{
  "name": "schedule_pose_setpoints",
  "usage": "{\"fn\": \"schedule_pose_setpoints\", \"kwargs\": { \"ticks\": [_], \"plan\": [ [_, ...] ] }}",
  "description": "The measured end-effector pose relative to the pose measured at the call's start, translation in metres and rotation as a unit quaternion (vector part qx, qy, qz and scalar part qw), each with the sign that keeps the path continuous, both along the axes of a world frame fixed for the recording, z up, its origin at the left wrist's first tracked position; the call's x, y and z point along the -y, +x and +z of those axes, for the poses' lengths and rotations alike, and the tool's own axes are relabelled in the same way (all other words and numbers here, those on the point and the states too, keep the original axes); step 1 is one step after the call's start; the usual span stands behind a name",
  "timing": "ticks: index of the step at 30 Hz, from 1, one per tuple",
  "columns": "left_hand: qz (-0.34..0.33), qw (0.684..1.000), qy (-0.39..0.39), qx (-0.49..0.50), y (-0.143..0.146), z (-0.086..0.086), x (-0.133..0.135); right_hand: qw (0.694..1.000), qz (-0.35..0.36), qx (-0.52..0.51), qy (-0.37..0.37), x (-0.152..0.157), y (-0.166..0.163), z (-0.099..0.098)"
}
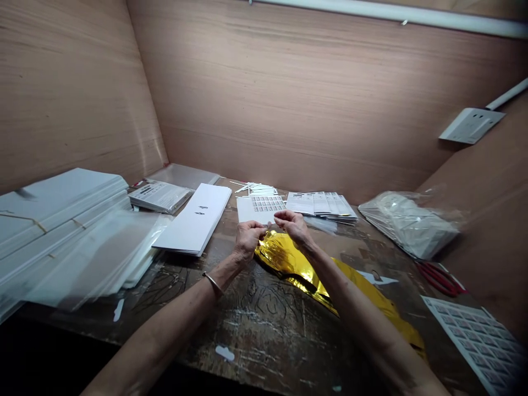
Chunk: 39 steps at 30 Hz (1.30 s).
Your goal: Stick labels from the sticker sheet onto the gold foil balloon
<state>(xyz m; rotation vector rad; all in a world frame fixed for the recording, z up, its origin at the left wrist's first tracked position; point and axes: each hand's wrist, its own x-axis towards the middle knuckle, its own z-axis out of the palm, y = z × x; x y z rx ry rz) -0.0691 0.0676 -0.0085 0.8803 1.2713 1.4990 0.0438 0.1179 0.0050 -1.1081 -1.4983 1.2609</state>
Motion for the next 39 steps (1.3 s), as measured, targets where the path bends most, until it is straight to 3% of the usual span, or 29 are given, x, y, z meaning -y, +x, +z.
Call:
{"fn": "schedule_pose_setpoints", "kwargs": {
  "ticks": [6, 14, 17, 20, 22, 29, 39],
  "plan": [
    [-0.019, 0.999, -0.017, -0.022, -0.004, 0.008, 0.016, 0.996, 0.070, 0.058, -0.010, 0.018, 0.009, 0.010],
    [-0.036, 0.997, -0.050, -0.051, 0.000, 0.010, 0.022, 0.986, 0.042, 0.152, 0.045, 0.020, 0.005, 0.004],
    [0.004, 0.992, -0.080, -0.098, -0.008, 0.004, 0.023, 0.976, -0.004, 0.209, 0.060, 0.013, 0.008, -0.003],
    [0.048, 0.983, -0.109, -0.141, -0.018, -0.004, 0.024, 0.962, -0.021, 0.271, 0.027, 0.007, 0.010, -0.009],
    [0.037, 0.977, -0.116, -0.174, -0.024, -0.010, 0.025, 0.948, -0.022, 0.317, 0.012, 0.006, 0.010, -0.012],
    [-0.001, 0.956, -0.117, -0.270, -0.027, -0.022, 0.028, 0.893, -0.005, 0.445, 0.062, 0.008, -0.003, -0.017],
    [0.009, 0.954, -0.087, -0.288, -0.029, -0.032, 0.023, 0.893, 0.016, 0.448, 0.043, -0.007, -0.006, -0.035]
  ]
}}
